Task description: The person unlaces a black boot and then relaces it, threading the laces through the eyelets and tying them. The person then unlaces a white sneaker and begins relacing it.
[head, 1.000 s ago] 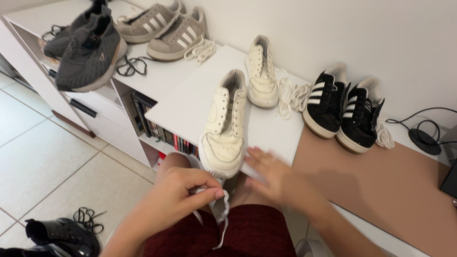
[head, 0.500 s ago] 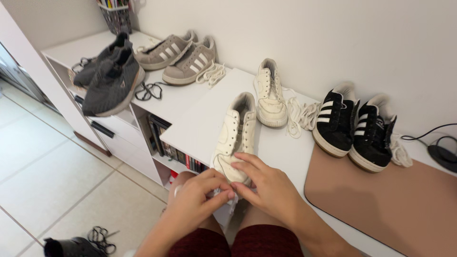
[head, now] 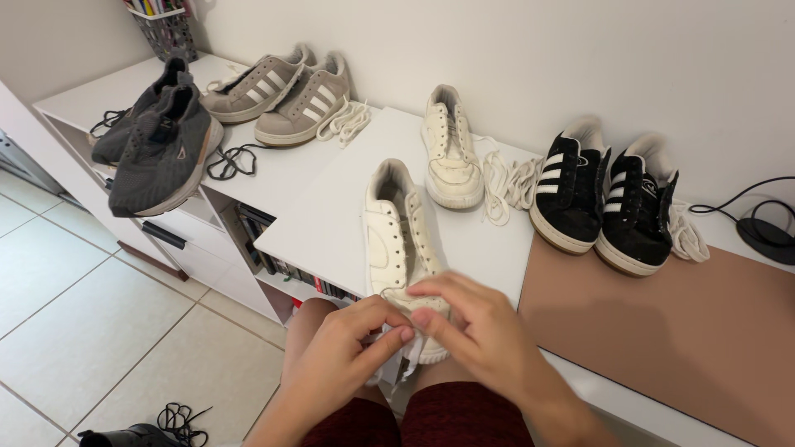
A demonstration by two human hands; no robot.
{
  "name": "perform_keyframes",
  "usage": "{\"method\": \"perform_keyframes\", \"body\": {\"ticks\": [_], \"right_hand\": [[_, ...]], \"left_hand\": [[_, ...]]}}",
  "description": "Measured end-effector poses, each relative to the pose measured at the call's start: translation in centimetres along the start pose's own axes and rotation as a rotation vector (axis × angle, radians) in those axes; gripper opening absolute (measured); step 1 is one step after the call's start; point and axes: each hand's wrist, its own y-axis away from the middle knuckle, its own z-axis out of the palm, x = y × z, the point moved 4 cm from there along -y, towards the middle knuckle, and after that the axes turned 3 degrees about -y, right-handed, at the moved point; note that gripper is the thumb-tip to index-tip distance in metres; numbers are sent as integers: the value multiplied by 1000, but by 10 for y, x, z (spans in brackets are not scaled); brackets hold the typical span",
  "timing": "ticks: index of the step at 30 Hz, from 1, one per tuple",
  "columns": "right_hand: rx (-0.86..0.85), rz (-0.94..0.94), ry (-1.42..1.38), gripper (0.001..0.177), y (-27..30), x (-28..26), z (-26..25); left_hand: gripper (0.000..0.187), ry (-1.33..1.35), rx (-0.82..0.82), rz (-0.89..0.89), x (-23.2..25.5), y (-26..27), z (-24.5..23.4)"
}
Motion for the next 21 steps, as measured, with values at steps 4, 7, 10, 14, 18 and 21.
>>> {"method": "perform_keyframes", "body": {"ticks": [4, 7, 10, 14, 18, 21], "right_hand": [[-161, 163, -156, 53, 7, 3, 8], [-134, 70, -409, 46, 7, 4, 8], [-53, 144, -385, 32, 6, 14, -2], [303, 74, -296, 22, -1, 18, -43], [512, -308, 88, 18, -3, -5, -59], [226, -290, -20, 37, -6, -6, -35]], "left_hand": [[17, 5, 57, -63, -4, -3, 3], [18, 106, 66, -26, -1, -7, 6], [20, 48, 79, -42, 3, -13, 6], [23, -138, 99, -192, 6, -28, -5], [23, -101, 91, -161, 16, -40, -13], [24, -59, 93, -93, 21, -45, -7]]}}
